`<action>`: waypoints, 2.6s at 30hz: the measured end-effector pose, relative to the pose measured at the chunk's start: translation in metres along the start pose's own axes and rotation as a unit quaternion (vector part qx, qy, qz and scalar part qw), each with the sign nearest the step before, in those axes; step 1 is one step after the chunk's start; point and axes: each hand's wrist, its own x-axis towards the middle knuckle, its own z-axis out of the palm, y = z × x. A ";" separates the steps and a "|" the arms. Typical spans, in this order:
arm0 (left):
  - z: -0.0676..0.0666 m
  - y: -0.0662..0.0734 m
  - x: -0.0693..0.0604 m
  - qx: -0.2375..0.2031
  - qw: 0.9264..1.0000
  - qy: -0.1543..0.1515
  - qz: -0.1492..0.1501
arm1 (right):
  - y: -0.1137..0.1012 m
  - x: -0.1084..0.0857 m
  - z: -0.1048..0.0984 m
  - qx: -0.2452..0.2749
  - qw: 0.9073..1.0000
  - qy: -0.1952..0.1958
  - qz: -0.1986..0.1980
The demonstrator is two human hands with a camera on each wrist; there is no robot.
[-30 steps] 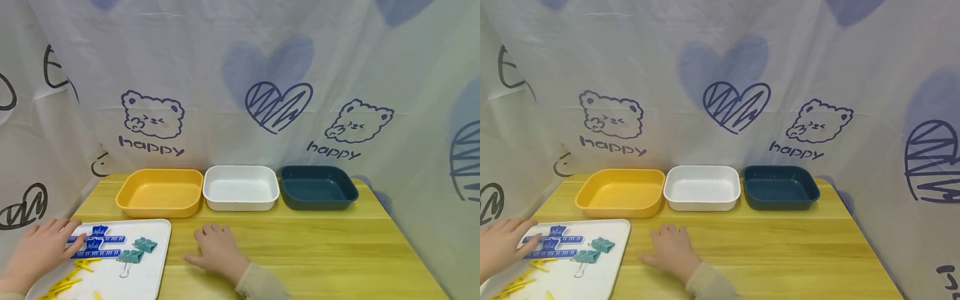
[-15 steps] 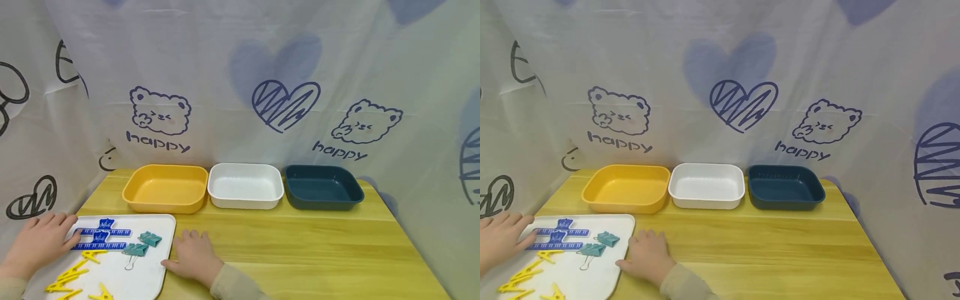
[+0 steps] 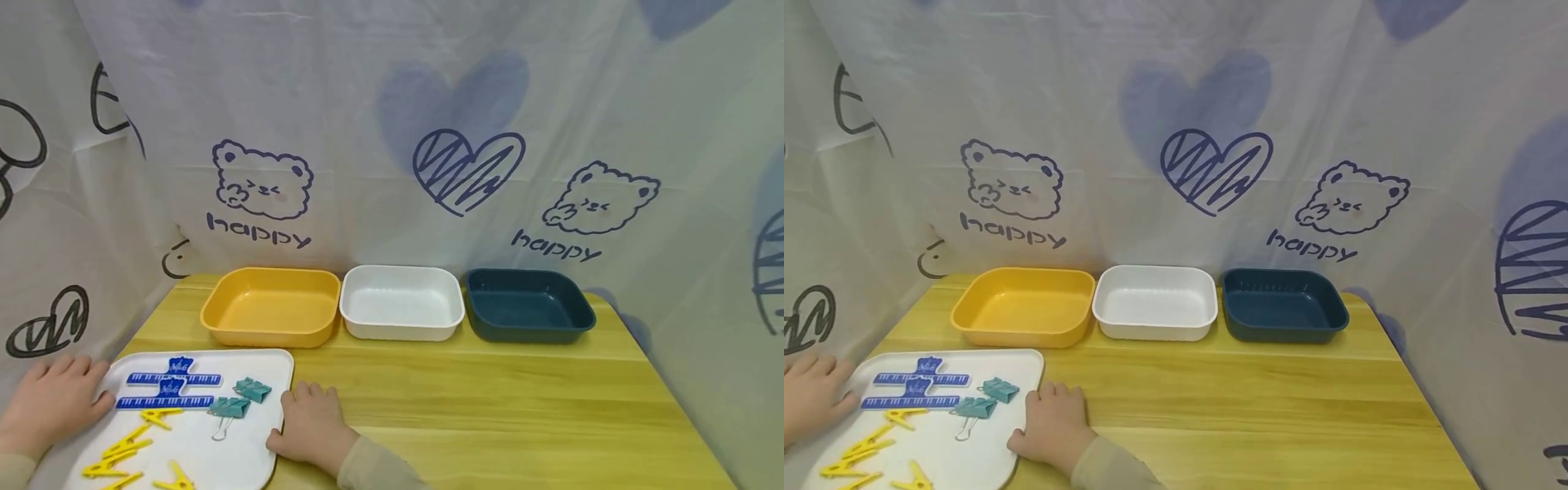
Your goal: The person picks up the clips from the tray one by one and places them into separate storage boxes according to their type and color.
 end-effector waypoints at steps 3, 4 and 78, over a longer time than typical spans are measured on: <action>0.007 -0.005 0.000 0.002 1.000 -0.019 -0.007 | 0.003 -0.002 0.000 0.001 1.000 0.003 0.000; 0.009 -0.006 0.000 0.004 1.000 -0.026 -0.008 | 0.003 -0.002 0.000 0.003 1.000 0.004 0.000; -0.030 0.120 0.023 -0.114 0.991 -0.004 0.074 | 0.165 -0.084 -0.010 0.138 0.987 -0.028 0.080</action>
